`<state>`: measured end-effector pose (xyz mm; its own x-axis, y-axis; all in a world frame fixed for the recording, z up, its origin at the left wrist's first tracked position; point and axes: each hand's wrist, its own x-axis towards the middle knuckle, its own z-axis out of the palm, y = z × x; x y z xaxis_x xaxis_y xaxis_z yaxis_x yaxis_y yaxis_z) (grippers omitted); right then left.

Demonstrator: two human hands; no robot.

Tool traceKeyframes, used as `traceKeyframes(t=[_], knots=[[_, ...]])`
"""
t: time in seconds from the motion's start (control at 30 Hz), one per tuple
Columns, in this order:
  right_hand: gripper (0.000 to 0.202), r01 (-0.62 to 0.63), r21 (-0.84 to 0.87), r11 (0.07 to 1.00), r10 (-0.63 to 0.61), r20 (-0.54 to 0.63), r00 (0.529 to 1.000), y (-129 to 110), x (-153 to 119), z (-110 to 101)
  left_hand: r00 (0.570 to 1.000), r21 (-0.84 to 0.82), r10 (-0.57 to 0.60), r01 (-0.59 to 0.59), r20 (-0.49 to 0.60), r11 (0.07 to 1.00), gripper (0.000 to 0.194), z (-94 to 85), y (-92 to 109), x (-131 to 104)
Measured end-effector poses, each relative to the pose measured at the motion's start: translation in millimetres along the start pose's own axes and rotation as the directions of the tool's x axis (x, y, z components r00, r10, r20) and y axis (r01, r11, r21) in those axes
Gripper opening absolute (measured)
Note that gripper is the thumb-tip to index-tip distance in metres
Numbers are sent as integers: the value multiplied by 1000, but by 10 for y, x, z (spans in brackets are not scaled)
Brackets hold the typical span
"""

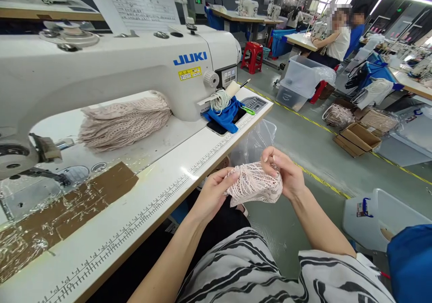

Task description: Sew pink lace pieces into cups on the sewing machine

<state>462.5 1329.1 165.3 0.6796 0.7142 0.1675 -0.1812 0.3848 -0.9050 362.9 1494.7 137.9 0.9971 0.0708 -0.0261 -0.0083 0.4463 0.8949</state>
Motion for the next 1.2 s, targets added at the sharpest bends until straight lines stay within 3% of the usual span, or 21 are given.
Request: traceKeyframes(t=[0.23,0.4,0.5,0.67,0.97,1.1,1.2], knots=[[20,-12,17,1000,12,7,1000,-9,-9,5,999,-9,-34,34,12,999,30,6,35,-4],[17,-2,13,1000,1,42,999,-3,-4,22,999,21,-40,39,16,999,27,113,54,27],[19,24,-72,997,-23,20,1000,-43,-5,-6,999,55,-15,18,-50,998,26,178,52,90],[44,91,-318,944,-108,-37,993,-193,-51,-168,979,137,127,-106,-158,985,30,162,128,199],[54,44,-451,891,-105,-110,988,-323,-61,-371,988,207,125,-104,-94,973,33,183,283,365],[59,-26,-426,905,-33,-131,991,-313,45,-452,982,297,179,-152,-66,943,36,197,340,442],[51,-51,-381,923,-9,-153,988,-311,110,-499,971,416,236,-200,-37,887,34,252,431,472]])
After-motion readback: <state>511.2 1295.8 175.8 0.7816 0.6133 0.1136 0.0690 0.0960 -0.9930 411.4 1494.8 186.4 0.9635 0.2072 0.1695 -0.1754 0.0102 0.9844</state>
